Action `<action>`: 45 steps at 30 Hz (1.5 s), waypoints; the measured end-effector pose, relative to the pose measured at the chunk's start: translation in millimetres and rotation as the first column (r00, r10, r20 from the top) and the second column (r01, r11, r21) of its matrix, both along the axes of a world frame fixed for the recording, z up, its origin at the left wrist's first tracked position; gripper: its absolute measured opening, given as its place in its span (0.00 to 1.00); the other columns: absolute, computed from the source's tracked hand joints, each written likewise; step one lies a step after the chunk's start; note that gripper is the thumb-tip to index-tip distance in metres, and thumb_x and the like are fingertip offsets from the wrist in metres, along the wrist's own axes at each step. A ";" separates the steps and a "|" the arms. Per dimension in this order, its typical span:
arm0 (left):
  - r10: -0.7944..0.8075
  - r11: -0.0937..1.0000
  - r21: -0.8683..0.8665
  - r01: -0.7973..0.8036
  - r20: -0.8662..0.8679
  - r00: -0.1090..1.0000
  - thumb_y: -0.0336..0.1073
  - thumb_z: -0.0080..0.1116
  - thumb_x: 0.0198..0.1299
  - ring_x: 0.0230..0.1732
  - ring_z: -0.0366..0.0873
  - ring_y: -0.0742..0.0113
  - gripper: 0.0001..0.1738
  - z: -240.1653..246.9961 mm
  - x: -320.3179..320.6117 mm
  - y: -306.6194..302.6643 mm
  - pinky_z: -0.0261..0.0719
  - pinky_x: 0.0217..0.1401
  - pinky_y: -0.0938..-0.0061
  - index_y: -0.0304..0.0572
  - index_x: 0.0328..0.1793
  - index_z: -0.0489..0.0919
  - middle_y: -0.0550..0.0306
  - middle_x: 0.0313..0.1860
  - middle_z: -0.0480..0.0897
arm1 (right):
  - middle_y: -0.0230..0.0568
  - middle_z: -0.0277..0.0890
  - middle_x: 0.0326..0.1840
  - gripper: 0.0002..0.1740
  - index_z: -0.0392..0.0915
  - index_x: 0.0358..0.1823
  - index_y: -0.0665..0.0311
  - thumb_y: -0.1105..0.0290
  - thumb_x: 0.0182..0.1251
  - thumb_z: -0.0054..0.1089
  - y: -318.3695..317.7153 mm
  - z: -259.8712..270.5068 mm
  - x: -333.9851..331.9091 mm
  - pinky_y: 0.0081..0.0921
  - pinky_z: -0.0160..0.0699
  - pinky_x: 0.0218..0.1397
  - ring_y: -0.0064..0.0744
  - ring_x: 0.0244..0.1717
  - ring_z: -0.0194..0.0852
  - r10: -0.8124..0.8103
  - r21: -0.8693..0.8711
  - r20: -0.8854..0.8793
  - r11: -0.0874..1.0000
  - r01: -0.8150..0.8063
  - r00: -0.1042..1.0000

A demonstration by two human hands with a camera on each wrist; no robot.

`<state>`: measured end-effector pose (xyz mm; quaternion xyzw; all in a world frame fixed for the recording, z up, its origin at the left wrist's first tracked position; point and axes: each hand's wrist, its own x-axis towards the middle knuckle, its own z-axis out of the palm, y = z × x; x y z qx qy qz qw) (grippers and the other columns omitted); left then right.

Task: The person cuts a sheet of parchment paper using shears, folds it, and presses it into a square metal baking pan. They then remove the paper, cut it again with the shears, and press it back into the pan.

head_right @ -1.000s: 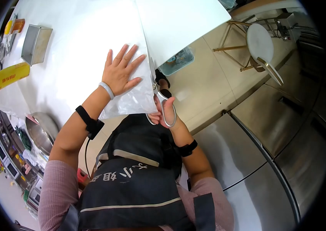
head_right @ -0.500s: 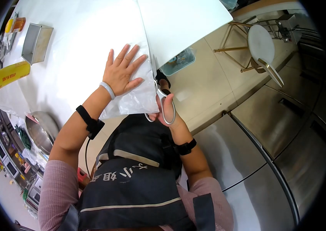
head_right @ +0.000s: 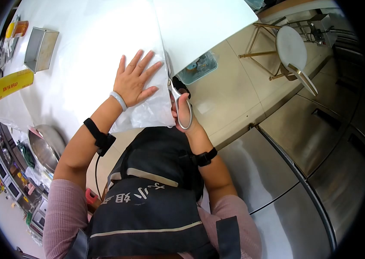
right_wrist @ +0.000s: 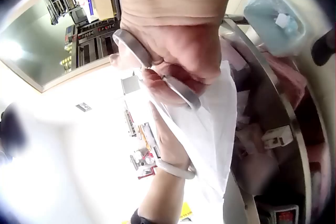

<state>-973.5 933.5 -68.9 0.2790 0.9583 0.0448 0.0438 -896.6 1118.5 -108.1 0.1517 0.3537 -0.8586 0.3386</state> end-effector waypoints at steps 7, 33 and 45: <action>-0.082 0.992 0.105 0.072 0.099 0.992 0.61 0.39 0.56 0.72 0.47 0.53 0.36 7.4 19.1 6.1 0.44 0.69 0.47 0.60 0.70 0.59 0.54 0.72 0.54 | 0.27 0.52 0.43 0.55 0.55 0.63 0.62 0.21 0.48 0.29 13.1 -47.3 58.8 0.17 0.52 0.39 0.18 0.38 0.51 -0.033 0.126 0.025 0.992 0.029 0.999; 0.058 0.998 0.021 -0.057 -0.037 0.998 0.59 0.41 0.58 0.74 0.45 0.59 0.34 -3.7 -38.1 11.0 0.40 0.70 0.46 0.65 0.71 0.57 0.64 0.73 0.52 | 0.36 0.61 0.62 0.59 0.46 0.70 0.63 0.21 0.47 0.24 0.4 -15.6 -9.6 0.20 0.64 0.55 0.23 0.55 0.63 -0.003 0.029 -0.041 1.000 0.004 0.999; 0.064 0.998 0.029 -0.063 -0.030 0.997 0.59 0.41 0.58 0.74 0.45 0.60 0.34 -2.7 -38.0 9.4 0.40 0.71 0.47 0.65 0.71 0.56 0.65 0.73 0.52 | 0.41 0.59 0.63 0.56 0.49 0.68 0.66 0.23 0.52 0.27 -9.6 34.1 -25.4 0.24 0.63 0.58 0.28 0.60 0.61 -0.123 0.047 -0.089 0.991 0.127 0.988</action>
